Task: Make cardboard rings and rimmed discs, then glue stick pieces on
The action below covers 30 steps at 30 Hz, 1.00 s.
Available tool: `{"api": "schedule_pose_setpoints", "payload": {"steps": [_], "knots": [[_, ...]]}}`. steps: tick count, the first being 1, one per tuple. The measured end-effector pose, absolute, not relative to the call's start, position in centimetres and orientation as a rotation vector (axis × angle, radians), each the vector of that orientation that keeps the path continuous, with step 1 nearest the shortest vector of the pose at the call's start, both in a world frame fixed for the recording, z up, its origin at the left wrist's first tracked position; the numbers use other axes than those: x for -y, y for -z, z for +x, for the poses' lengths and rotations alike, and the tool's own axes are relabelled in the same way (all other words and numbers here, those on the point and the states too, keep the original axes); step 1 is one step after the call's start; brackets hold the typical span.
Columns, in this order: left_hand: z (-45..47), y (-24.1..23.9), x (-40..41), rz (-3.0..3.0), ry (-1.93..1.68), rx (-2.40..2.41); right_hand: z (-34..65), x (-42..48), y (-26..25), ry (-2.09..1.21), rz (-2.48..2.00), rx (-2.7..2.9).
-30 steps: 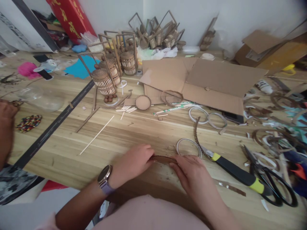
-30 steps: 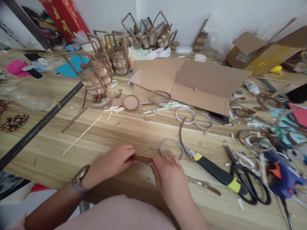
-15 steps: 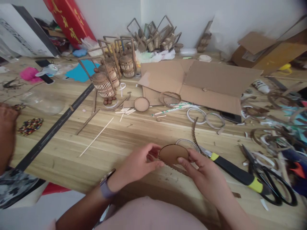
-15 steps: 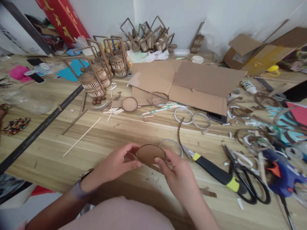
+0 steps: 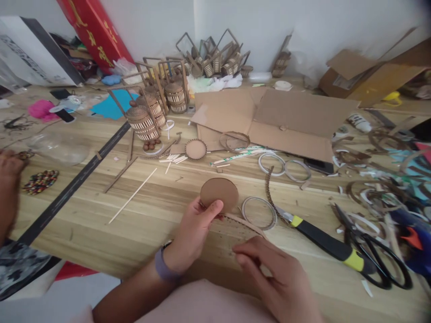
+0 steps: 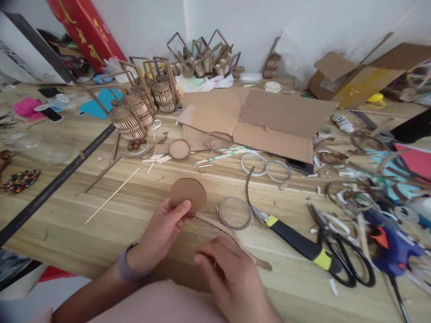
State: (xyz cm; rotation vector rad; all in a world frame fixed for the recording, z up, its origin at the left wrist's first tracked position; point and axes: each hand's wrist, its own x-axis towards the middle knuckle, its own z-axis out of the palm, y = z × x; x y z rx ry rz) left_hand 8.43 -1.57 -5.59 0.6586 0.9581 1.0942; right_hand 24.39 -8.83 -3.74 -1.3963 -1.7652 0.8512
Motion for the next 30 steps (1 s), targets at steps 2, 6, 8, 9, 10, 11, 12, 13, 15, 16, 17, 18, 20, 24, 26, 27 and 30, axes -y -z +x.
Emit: {"api": "schedule_pose_setpoints", "payload": {"steps": [2, 6, 8, 9, 10, 11, 12, 13, 15, 16, 17, 18, 20, 24, 26, 27, 30], "knots": [[8.5, 5.5, 1.5, 0.619, -1.111, -0.934, 23.9, 8.7, 5.0, -1.152, -1.478, 1.531], [8.7, 5.4, 1.5, 0.597, -1.162, -0.865, 22.9, 8.0, 6.6, -1.411, -1.409, 1.049], [8.8, 5.3, 1.5, 0.588, -1.169, -0.826, 22.5, 7.7, 6.8, -1.359, -1.337, 0.893], [8.8, 5.3, 1.5, 0.585, -1.16, -0.81, 22.4, 7.6, 6.7, -1.317, -1.301, 0.815], [8.8, 5.3, 1.6, 0.585, -1.145, -0.796, 22.3, 7.5, 6.7, -1.279, -1.27, 0.74], [8.8, 5.4, 1.6, 0.587, -1.131, -0.785, 22.3, 7.5, 6.7, -1.245, -1.248, 0.672], [8.7, 5.5, 1.7, 0.594, -1.12, -0.778, 22.3, 7.4, 6.7, -1.221, -1.238, 0.621], [8.7, 5.6, 1.8, 0.608, -1.111, -0.774, 22.4, 7.4, 6.7, -1.208, -1.239, 0.591], [8.5, 5.9, 1.9, 0.65, -1.099, -0.784, 22.6, 7.3, 6.8, -1.19, -1.26, 0.582], [8.4, 6.1, 2.0, 0.676, -1.093, -0.796, 22.7, 7.3, 6.8, -1.184, -1.268, 0.591], [8.3, 6.3, 2.1, 0.701, -1.086, -0.812, 22.9, 7.2, 6.9, -1.176, -1.274, 0.603], [8.3, 6.5, 2.1, 0.722, -1.077, -0.83, 23.0, 7.1, 6.9, -1.168, -1.281, 0.613], [8.2, 6.6, 2.1, 0.751, -1.055, -0.859, 23.2, 6.9, 6.8, -1.144, -1.296, 0.628], [8.2, 6.2, 2.1, 0.818, -1.019, -0.914, 23.8, 6.5, 6.4, -1.108, -1.342, 0.708], [8.1, 6.0, 2.1, 0.872, -1.001, -0.955, 24.0, 6.4, 6.2, -1.102, -1.365, 0.767], [8.0, 5.9, 2.1, 0.9, -0.989, -0.971, 24.2, 6.4, 6.2, -1.101, -1.369, 0.794], [7.8, 5.8, 2.2, 0.968, -0.948, -0.983, 24.6, 6.5, 6.1, -1.099, -1.375, 0.856]]}}
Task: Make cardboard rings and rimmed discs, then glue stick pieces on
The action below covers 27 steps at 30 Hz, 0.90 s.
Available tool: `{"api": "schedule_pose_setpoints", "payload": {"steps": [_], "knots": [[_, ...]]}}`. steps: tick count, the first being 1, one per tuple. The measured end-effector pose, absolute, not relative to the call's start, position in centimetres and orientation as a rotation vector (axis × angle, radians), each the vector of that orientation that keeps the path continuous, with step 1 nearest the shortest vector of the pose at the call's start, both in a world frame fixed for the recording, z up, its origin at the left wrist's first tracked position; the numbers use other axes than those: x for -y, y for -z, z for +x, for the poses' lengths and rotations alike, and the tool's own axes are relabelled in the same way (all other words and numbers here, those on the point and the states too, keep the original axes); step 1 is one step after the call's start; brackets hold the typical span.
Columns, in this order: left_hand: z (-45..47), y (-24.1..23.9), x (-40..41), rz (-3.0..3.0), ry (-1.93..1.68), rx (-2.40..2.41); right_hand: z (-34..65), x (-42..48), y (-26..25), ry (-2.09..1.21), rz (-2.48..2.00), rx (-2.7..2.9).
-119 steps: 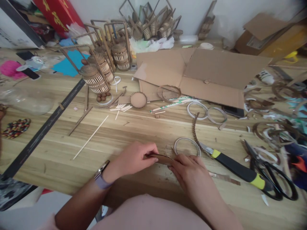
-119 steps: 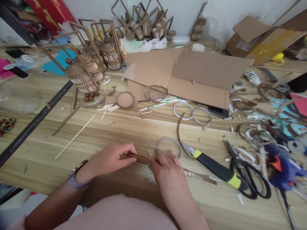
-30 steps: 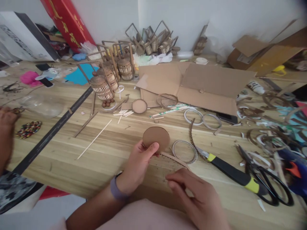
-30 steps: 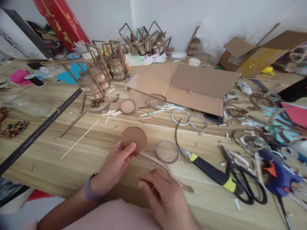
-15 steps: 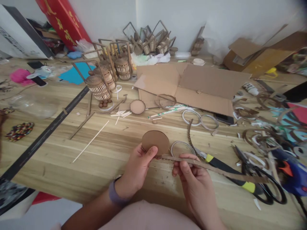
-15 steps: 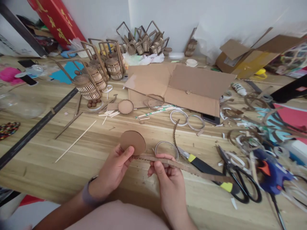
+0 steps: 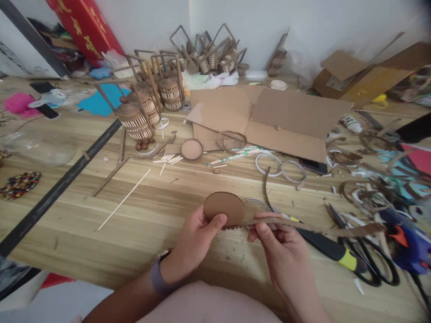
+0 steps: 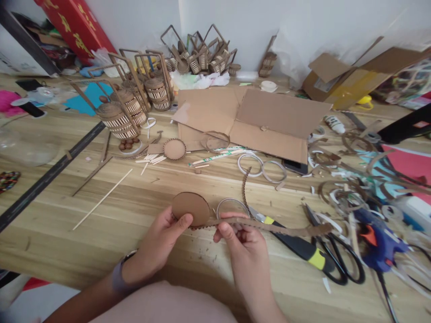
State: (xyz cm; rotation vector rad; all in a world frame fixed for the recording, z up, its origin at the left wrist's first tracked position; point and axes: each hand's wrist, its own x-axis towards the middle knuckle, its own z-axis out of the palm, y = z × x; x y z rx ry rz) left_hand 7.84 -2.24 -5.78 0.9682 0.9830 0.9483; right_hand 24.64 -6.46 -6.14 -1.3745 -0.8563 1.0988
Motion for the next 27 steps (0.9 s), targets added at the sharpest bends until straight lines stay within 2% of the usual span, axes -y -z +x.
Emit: {"api": "schedule_pose_setpoints", "payload": {"steps": [27], "knots": [[7.5, 5.2, 2.1, 1.205, -0.779, -0.826, 26.1, 5.8, 4.3, -1.064, -1.541, 1.144]]}}
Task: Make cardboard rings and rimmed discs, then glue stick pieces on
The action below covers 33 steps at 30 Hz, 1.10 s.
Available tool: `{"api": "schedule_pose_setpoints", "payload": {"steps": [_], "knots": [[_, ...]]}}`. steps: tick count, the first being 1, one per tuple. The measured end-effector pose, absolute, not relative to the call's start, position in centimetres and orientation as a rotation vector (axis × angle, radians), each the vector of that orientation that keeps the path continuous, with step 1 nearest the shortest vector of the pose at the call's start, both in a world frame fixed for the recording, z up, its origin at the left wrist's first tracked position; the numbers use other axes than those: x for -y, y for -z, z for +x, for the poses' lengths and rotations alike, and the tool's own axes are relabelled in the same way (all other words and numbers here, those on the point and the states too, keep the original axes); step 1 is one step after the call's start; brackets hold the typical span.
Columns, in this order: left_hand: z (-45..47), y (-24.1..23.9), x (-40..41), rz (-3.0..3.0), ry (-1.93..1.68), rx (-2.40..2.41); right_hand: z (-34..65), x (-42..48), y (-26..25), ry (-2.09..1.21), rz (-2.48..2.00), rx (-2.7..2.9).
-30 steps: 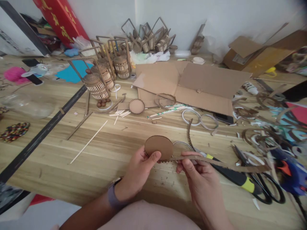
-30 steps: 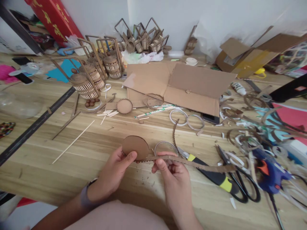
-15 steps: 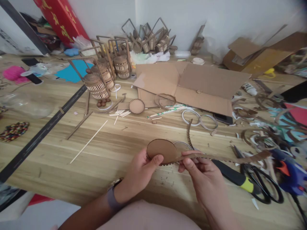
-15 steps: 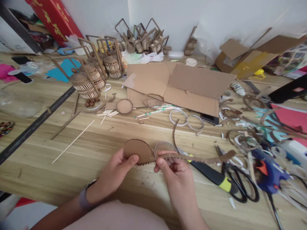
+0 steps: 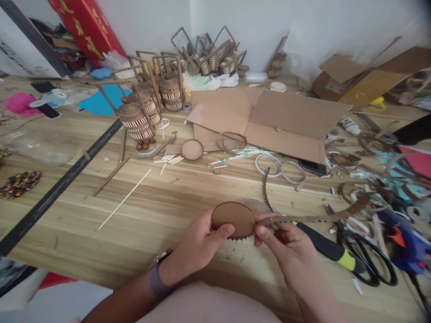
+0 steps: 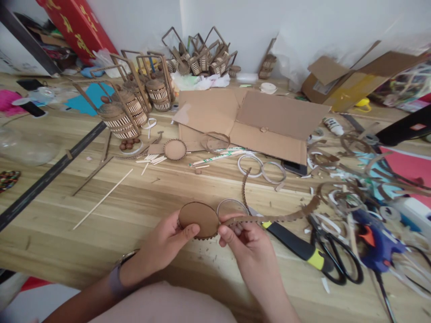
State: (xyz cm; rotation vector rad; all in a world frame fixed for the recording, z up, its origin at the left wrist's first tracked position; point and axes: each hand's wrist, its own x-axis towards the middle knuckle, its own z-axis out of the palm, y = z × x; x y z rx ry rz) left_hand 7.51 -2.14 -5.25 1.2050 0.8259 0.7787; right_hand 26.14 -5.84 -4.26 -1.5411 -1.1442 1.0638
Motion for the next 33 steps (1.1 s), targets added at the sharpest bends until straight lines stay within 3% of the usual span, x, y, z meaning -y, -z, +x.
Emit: {"api": "schedule_pose_setpoints", "payload": {"steps": [15, 33], "knots": [[8.5, 4.8, 2.6, 0.837, -0.87, -0.739, 22.7, 6.5, 3.7, -1.108, -1.535, 1.265], [7.9, 4.7, 2.6, 0.997, -0.906, -0.785, 23.5, 7.1, 4.3, -1.098, -1.43, 1.092]]}}
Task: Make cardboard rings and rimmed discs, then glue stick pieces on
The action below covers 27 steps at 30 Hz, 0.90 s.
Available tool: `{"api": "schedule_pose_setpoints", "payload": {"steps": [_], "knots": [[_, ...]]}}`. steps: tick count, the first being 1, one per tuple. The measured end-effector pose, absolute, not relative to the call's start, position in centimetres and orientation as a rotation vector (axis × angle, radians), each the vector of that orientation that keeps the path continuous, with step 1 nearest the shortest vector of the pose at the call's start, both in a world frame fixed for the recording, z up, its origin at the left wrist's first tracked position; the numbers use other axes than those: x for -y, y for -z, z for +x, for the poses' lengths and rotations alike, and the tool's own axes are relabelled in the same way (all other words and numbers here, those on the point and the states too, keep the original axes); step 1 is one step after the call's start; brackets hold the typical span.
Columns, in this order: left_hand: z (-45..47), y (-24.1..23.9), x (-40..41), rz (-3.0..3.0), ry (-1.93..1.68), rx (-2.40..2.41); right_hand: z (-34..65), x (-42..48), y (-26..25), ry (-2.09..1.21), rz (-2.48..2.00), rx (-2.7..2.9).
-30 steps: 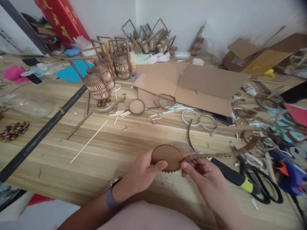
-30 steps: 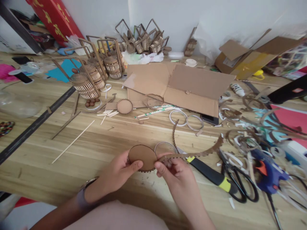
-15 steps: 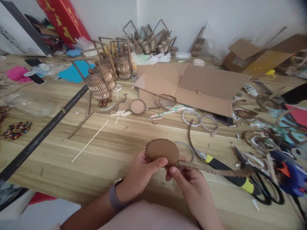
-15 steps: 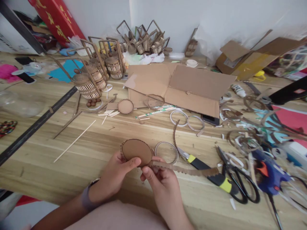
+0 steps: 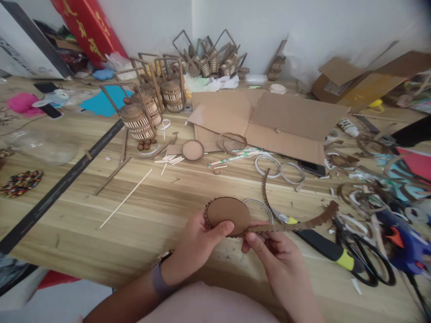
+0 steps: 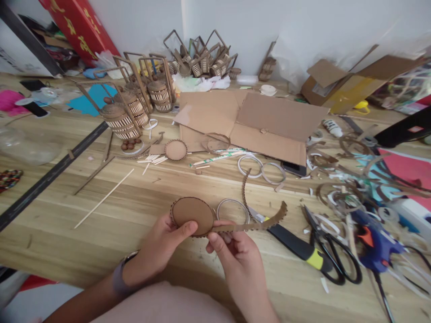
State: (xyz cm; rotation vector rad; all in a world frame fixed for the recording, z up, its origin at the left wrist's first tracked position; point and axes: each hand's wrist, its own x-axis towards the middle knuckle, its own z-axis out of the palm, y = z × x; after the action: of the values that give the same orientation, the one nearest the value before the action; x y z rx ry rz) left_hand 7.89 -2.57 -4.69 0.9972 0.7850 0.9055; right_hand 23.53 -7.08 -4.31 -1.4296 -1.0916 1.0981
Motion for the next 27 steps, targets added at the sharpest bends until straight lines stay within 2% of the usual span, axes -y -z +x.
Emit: {"api": "schedule_pose_setpoints", "payload": {"steps": [11, 20, 27], "knots": [[7.8, 4.2, 2.3, 1.134, -0.84, -0.705, 24.5, 7.2, 4.0, -1.111, -1.513, 1.226], [7.6, 5.3, 2.8, 1.251, -0.789, -0.879, 25.1, 6.7, 3.3, -1.109, -1.542, 1.436], [7.6, 5.4, 2.6, 1.187, -0.797, -0.876, 26.2, 6.4, 3.0, -0.975, -1.555, 1.477]]}}
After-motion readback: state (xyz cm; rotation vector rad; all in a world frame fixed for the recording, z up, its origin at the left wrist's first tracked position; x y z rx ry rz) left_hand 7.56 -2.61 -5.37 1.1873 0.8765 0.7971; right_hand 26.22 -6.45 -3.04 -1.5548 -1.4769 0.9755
